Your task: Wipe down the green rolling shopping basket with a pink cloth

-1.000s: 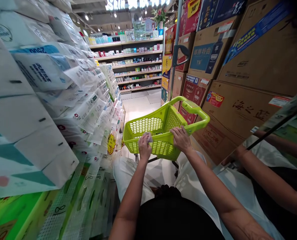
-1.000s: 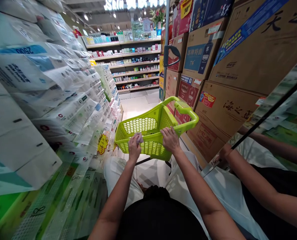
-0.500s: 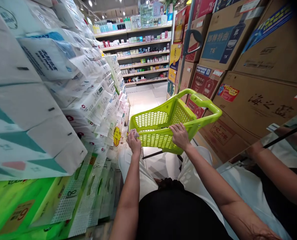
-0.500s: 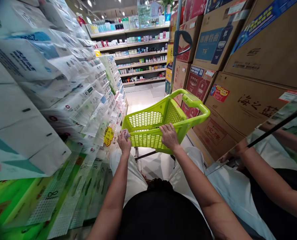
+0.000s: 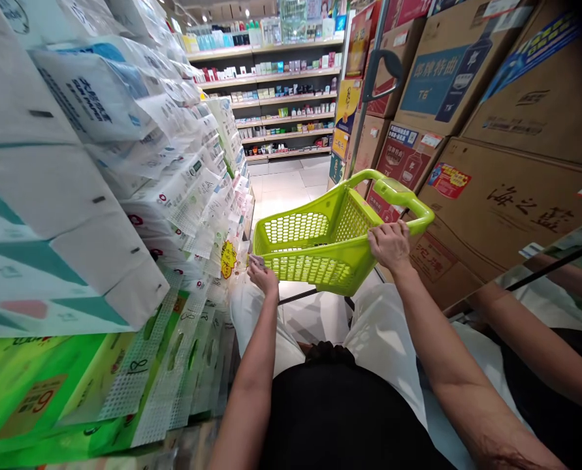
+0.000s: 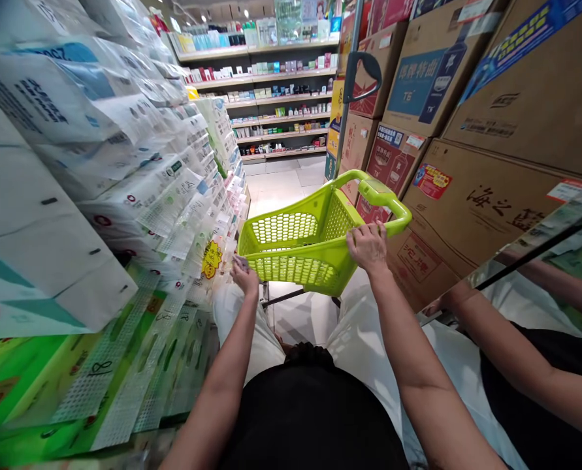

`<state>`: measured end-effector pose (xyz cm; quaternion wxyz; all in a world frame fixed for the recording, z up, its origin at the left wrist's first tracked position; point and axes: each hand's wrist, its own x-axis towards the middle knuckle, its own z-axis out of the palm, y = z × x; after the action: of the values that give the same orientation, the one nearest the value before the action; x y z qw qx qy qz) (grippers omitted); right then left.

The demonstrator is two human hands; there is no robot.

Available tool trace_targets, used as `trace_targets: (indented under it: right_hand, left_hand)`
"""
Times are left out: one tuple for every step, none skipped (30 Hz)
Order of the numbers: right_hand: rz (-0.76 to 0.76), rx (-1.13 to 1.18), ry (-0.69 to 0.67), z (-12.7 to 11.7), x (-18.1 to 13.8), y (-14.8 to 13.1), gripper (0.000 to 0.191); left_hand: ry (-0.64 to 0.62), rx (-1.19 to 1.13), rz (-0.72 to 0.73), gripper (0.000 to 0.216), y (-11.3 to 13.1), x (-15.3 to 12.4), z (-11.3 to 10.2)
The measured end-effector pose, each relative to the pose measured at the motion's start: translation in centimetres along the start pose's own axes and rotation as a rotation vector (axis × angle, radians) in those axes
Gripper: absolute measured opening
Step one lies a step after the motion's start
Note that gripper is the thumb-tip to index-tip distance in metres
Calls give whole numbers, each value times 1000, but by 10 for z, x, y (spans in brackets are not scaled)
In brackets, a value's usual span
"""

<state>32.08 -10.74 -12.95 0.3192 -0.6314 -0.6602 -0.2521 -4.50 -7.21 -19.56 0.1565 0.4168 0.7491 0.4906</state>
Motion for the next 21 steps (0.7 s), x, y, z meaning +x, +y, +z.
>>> trace_targets:
  right_hand:
    - [14,-11,-3,2,0,-3,34]
    - [38,-25,-4,3,0,-7,35]
    - [68,-41,-9,4,-1,-11,36]
    - [95,-55,-22,5,-1,-15,37]
    - [117,-66,-40,5,-1,-18,38]
    - [121,-72,-64,5,-1,-20,38]
    - [114,-76,-88,4,-2,-22,38]
    - [103,-79,-105,3,-2,-24,38]
    - [90,-81,-118,1,-3,-26,38]
    - [78,-82,-127,-1,-3,-29,38]
    - [71,-83,-134,-2,-4,-32,38]
    - [70,-82,-141,-4,-4,-37,38]
    - [73,-81,-148,-6,-4,-41,37]
    - [79,-80,-155,-8,-4,-45,37]
    - [85,-81,-161,-9,-4,-49,37]
    - [86,-82,-170,-10,-4,-53,37]
    - [84,-85,-179,-12,-3,-56,37]
    - [78,-88,-189,-13,-3,-59,37]
    - [71,-91,-199,-13,-2,-61,37]
    - [65,-95,-208,-14,-2,-64,38]
    - [59,-98,-215,-14,-2,-66,38]
  left_hand:
    - [-4,4,7,63,2,-10,7]
    - [-17,6,38,63,3,-21,14]
    - [-35,6,80,63,4,-30,20]
    - [-56,3,119,63,4,-36,25]
    - [-71,-1,140,63,4,-39,27]
    - [-69,-2,139,64,3,-39,27]
    - [-56,2,121,64,3,-35,26]
    - [-36,11,91,65,2,-30,25]
    - [-23,24,69,67,2,-23,23]
    - [-30,37,62,68,2,-16,21]
    - [-52,48,72,68,2,-10,19]
    - [-88,56,94,69,3,-5,17]
    - [-129,62,124,69,5,-1,16]
    - [-166,69,152,70,6,3,14]
    - [-195,77,172,70,7,7,12]
    - [-211,88,184,69,8,12,9]
    - [-216,100,190,67,9,17,7]
    - [-209,112,190,65,10,22,6]
    - [-195,123,186,63,11,26,5]
    - [-180,132,180,61,13,29,6]
    - [-171,135,177,61,15,29,9]
